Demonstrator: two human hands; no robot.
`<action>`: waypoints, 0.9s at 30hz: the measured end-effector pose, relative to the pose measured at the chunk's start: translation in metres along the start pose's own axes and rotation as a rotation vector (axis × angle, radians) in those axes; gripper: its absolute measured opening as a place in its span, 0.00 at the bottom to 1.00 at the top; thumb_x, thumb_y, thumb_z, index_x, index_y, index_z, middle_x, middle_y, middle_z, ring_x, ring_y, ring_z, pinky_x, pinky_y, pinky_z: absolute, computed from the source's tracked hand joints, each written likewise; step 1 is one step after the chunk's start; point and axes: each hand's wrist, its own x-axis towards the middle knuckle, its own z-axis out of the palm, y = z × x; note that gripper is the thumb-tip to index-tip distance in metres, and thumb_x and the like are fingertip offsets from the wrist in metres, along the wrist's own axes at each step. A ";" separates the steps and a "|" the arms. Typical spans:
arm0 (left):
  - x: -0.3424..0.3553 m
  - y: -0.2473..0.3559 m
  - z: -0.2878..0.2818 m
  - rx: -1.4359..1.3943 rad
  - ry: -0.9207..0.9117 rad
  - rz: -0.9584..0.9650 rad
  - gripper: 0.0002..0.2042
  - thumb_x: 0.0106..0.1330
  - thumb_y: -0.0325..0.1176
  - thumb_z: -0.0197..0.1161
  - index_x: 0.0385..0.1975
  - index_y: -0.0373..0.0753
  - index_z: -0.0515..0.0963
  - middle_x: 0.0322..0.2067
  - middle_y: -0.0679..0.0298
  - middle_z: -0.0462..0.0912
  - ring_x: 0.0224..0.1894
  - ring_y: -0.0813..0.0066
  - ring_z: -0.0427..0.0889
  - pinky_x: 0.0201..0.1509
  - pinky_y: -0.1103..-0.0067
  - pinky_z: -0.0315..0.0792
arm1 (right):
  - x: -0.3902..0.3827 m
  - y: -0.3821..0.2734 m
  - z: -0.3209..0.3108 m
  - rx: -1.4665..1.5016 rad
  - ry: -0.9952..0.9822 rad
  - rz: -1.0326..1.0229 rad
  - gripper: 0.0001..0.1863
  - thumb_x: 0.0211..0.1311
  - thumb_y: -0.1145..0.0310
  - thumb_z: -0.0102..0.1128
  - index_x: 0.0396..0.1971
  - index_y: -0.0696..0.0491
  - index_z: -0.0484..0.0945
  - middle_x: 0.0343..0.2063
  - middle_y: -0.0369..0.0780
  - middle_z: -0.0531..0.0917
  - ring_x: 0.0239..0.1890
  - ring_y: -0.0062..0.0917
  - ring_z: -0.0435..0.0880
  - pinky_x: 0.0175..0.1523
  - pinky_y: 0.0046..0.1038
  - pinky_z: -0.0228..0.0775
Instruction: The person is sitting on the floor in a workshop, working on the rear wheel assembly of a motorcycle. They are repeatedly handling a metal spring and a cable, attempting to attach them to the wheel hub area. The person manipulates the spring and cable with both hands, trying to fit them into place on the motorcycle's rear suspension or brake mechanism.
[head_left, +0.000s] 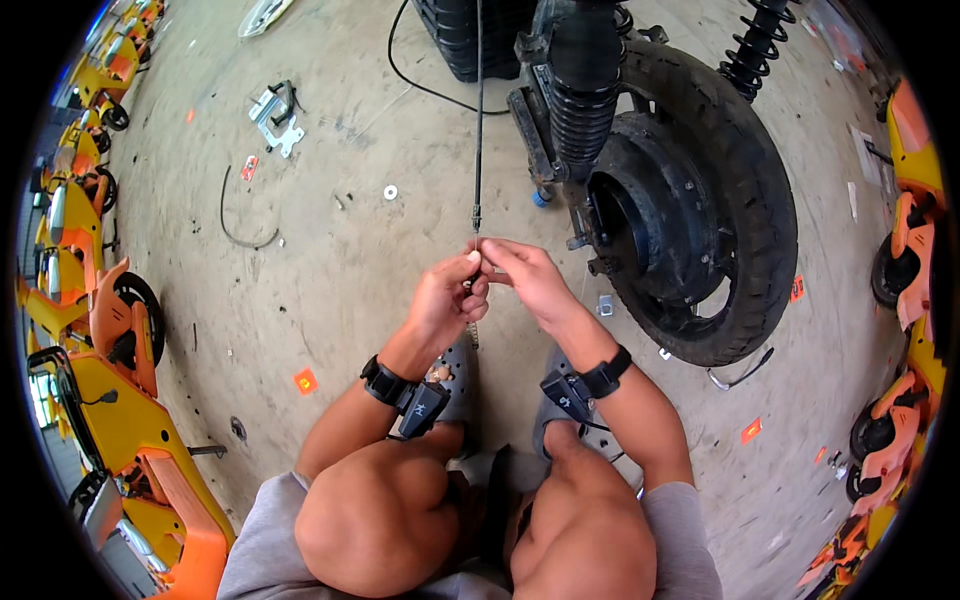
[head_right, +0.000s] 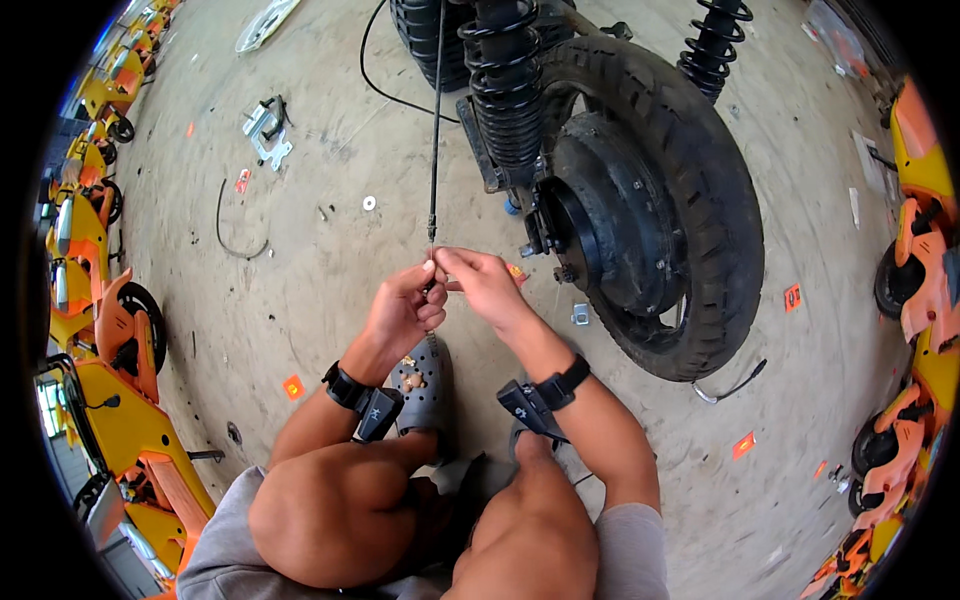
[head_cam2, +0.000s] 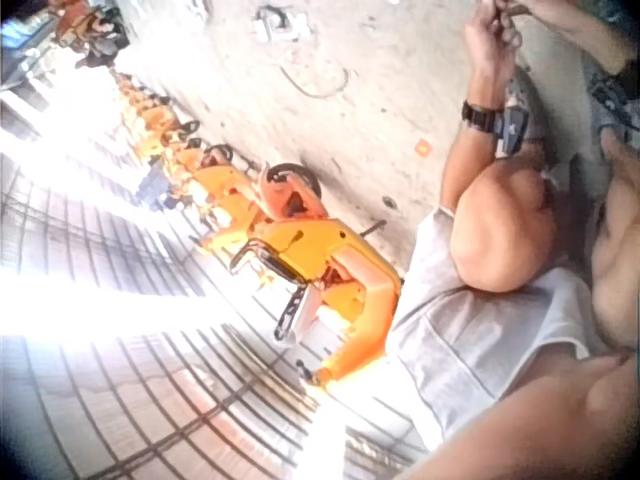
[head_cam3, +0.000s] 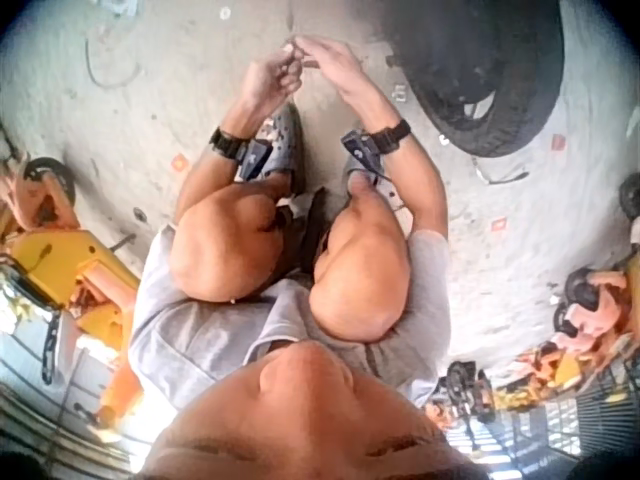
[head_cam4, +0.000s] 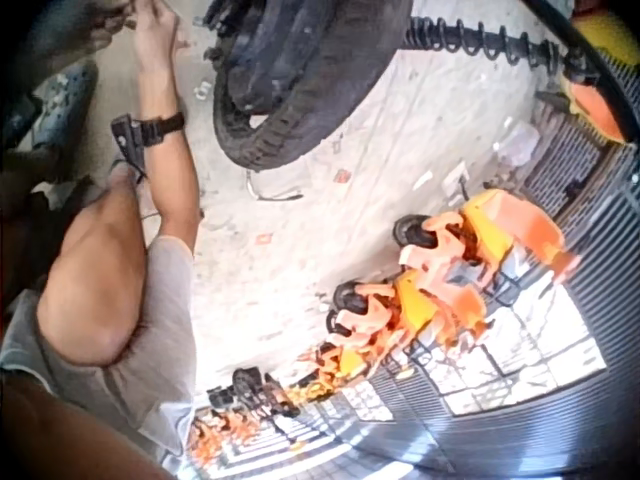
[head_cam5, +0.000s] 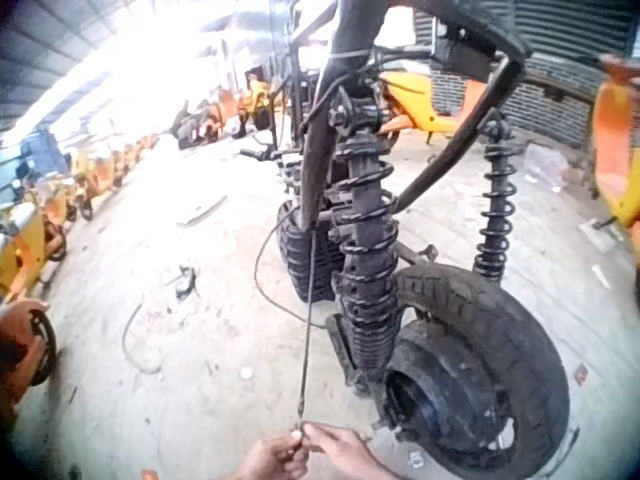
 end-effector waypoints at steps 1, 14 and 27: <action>-0.001 -0.001 -0.001 -0.015 0.004 0.000 0.12 0.71 0.39 0.51 0.32 0.37 0.73 0.22 0.69 0.67 0.19 0.82 0.58 0.22 0.83 0.53 | 0.004 0.000 0.005 0.015 -0.004 0.004 0.18 0.67 0.60 0.57 0.46 0.59 0.80 0.40 0.37 0.83 0.42 0.19 0.80 0.48 0.23 0.71; -0.001 0.009 -0.028 -0.154 -0.320 -0.070 0.15 0.72 0.42 0.48 0.45 0.36 0.72 0.34 0.64 0.75 0.32 0.75 0.71 0.37 0.78 0.66 | 0.011 -0.011 0.024 -0.126 0.096 -0.057 0.13 0.66 0.65 0.58 0.33 0.61 0.84 0.27 0.38 0.85 0.27 0.16 0.79 0.33 0.20 0.72; -0.016 -0.012 -0.064 0.387 -0.266 -0.048 0.18 0.69 0.32 0.58 0.55 0.30 0.71 0.41 0.60 0.80 0.39 0.69 0.82 0.49 0.70 0.76 | 0.008 -0.013 0.027 -0.152 0.176 -0.045 0.13 0.65 0.66 0.57 0.34 0.60 0.85 0.34 0.42 0.87 0.40 0.23 0.83 0.52 0.25 0.71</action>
